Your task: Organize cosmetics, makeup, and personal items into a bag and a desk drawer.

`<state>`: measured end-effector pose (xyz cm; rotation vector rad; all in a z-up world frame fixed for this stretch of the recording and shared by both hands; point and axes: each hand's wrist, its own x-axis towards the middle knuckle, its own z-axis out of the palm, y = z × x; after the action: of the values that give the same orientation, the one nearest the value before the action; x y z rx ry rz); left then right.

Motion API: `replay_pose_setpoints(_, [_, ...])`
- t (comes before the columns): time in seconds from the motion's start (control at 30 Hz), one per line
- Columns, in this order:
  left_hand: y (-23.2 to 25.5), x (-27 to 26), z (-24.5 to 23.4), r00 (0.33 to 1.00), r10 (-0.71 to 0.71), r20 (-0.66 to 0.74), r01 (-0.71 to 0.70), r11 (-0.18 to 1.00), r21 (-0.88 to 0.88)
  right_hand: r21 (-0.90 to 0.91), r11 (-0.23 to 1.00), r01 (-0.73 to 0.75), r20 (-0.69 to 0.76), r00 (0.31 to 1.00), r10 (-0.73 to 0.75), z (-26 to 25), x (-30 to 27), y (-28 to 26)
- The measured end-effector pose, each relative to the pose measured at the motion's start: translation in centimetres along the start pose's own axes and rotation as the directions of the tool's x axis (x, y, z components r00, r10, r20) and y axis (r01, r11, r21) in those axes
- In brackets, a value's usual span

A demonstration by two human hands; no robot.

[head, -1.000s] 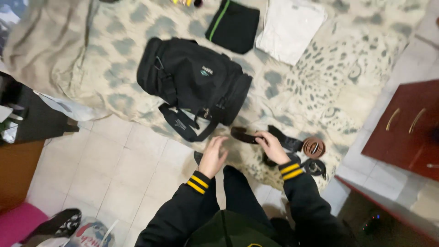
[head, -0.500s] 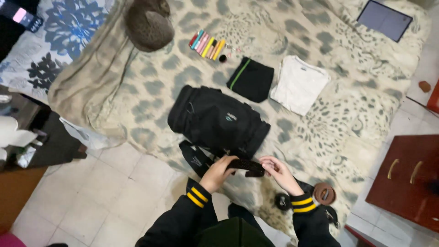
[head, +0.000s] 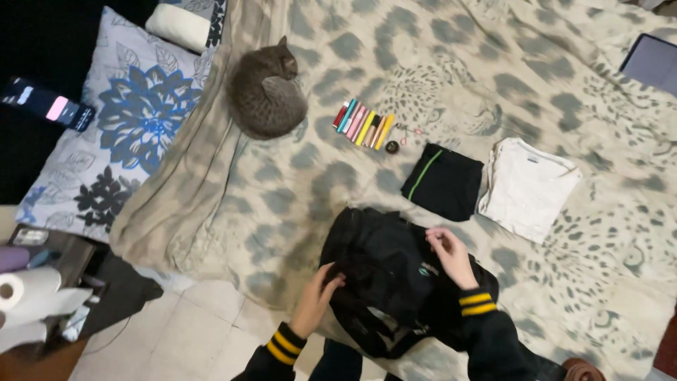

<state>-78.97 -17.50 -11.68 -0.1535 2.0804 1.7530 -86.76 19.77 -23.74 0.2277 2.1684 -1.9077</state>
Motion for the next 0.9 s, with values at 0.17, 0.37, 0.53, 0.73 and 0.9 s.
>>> replay_pose_setpoints(0.17, [-2.5, 3.0, -4.2, 0.961, -0.274, -0.045, 0.256, 0.938, -0.235, -0.250, 0.968, 0.013, -0.078, 0.996, -0.033, 3.5, 11.5, 0.7])
replay_pose_setpoints(0.37, [-9.4, 5.7, -4.7, 0.932, -0.278, -0.231, 0.201, 0.930, -0.309, -0.602, 0.796, 0.066, -0.044, 0.992, -0.116, 6.0, 23.0, 4.4])
replay_pose_setpoints(0.53, [-13.8, 7.2, -4.6, 0.941, -0.248, -0.231, 0.166, 0.932, -0.322, -0.739, 0.666, 0.101, 0.022, 0.992, -0.127, 7.8, 29.7, 6.7])
replay_pose_setpoints(0.73, [-17.0, 6.9, -4.4, 0.919, -0.364, -0.154, 0.276, 0.869, -0.411, -0.749, 0.610, 0.259, 0.092, 0.952, -0.291, 10.0, 33.3, 9.0])
replay_pose_setpoints(0.9, [-18.3, 6.7, -4.4, 0.878, -0.468, -0.096, 0.308, 0.709, -0.634, -0.841, 0.539, 0.044, -0.013, 0.995, -0.102, 10.1, 33.4, 11.6])
